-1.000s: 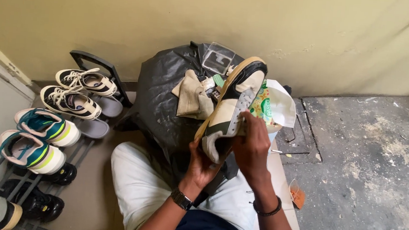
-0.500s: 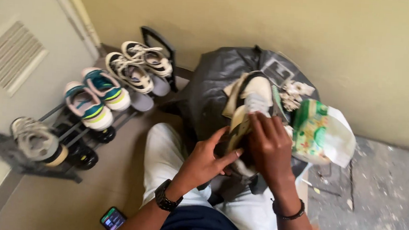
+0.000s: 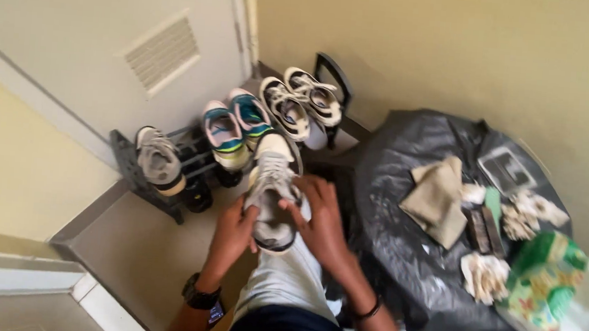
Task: The person sits on the floor and cleans a single sneaker using a brush and a cloth. They scrub the upper, sides, and sole of the shoe, then wipe it down with the cloth.
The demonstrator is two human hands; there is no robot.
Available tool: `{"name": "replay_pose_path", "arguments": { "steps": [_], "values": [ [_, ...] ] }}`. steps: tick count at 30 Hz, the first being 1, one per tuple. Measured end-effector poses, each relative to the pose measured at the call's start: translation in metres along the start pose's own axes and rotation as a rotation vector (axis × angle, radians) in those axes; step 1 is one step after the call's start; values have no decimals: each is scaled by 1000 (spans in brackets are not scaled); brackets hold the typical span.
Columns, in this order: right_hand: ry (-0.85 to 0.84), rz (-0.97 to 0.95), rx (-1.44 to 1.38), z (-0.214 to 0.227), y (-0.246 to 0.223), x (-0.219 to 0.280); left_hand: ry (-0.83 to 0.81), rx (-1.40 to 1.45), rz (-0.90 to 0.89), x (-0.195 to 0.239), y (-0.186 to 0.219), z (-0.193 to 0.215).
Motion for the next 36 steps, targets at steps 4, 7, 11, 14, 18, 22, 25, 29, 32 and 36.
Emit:
{"name": "replay_pose_path", "arguments": {
  "steps": [4, 7, 11, 14, 18, 22, 25, 29, 32, 36],
  "values": [
    [-169, -302, -307, -74, 48, 25, 89, -100, 31, 3, -10, 47],
    [-255, -282, -411, -96, 37, 25, 175, -113, 11, 7, 4, 66],
    [-290, -334, -289, -68, 14, 33, 116, -115, -1, -4, -11, 37],
    [-213, -259, -113, -27, 29, 53, 13, -176, -72, -12, 16, -12],
    [135, -329, -117, 68, 58, 102, -119, -282, -386, -8, 65, -110],
    [382, -392, 83, 170, 30, 151, -396, -288, -560, 28, 119, -218],
    [397, -520, 219, 204, 18, 186, -610, -231, -656, 70, 156, -279],
    [667, -432, 515, 238, -3, 225, -824, -266, -727, 117, 178, -337],
    [838, -360, 632, 256, -9, 248, -767, -500, -886, 138, 208, -353],
    [895, -353, 614, 267, -12, 255, -361, -478, -1576, 181, 263, -334]
  ]
}}
Point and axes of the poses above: each hand's wrist, its own x-axis away from the middle knuckle, its own z-axis out of the back of the hand, y = z × x, the point moved 10 cm from there along -x, towards the middle knuckle, and after that the axes turned 10 degrees about -x, right-handed, at the moved point
